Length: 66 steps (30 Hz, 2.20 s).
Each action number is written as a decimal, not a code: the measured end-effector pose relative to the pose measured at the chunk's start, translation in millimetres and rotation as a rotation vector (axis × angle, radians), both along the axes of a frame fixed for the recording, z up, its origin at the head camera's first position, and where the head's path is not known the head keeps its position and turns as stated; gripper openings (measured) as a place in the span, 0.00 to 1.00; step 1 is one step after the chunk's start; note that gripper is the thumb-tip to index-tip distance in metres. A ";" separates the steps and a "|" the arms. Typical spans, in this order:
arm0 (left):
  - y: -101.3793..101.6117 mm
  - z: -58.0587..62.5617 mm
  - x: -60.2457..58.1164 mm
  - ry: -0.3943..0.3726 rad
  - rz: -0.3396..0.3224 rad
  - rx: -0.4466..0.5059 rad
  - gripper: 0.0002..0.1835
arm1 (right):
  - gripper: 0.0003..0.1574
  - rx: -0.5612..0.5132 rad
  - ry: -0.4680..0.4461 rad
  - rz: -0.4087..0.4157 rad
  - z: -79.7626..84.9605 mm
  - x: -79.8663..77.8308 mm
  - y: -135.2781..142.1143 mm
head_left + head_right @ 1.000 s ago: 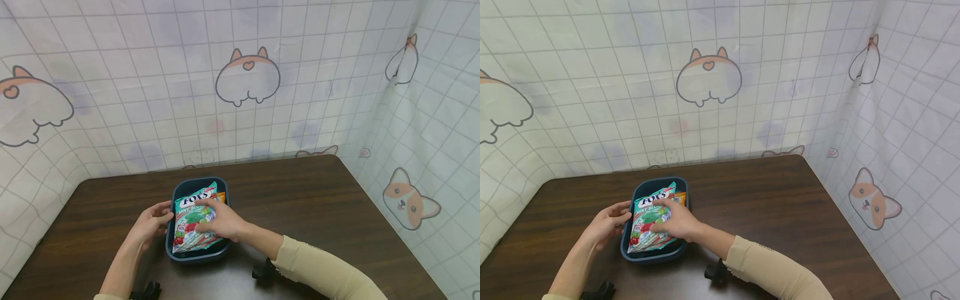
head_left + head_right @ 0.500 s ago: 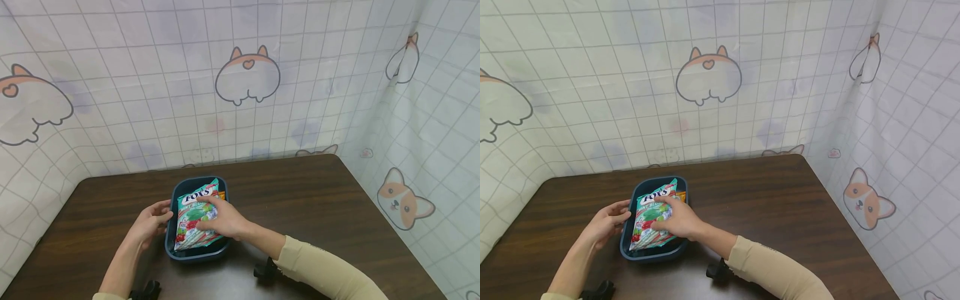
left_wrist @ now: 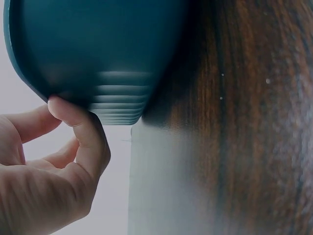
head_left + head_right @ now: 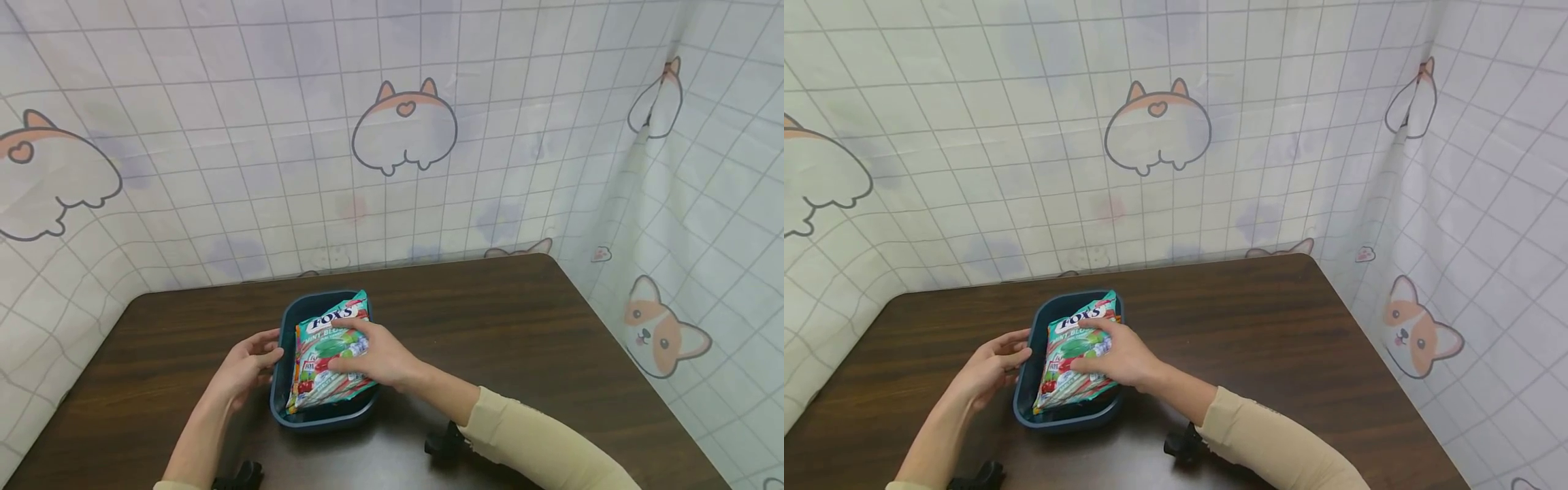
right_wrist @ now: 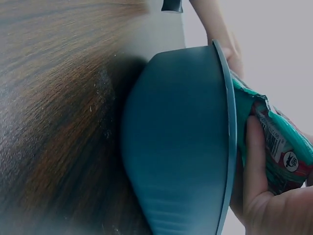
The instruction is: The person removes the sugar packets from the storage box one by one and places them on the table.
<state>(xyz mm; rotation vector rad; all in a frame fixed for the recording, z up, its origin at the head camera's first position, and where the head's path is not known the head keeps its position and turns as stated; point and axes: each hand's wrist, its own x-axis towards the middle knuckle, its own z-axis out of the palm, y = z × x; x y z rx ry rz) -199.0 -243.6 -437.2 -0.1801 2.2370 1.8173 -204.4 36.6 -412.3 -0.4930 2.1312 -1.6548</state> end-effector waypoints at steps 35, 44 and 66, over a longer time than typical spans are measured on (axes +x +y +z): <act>-3.1 0.0 -0.7 -0.002 -0.001 0.021 0.31 | 0.41 -0.069 -0.033 -0.122 16.6 -11.5 60.8; -3.2 0.1 -0.8 -0.002 0.002 0.018 0.31 | 0.42 -0.048 -0.012 -0.143 15.2 -18.9 79.3; -10.1 -0.9 -7.2 -0.015 -0.031 0.037 0.30 | 0.40 -0.020 -0.014 -0.236 -3.1 -42.3 113.4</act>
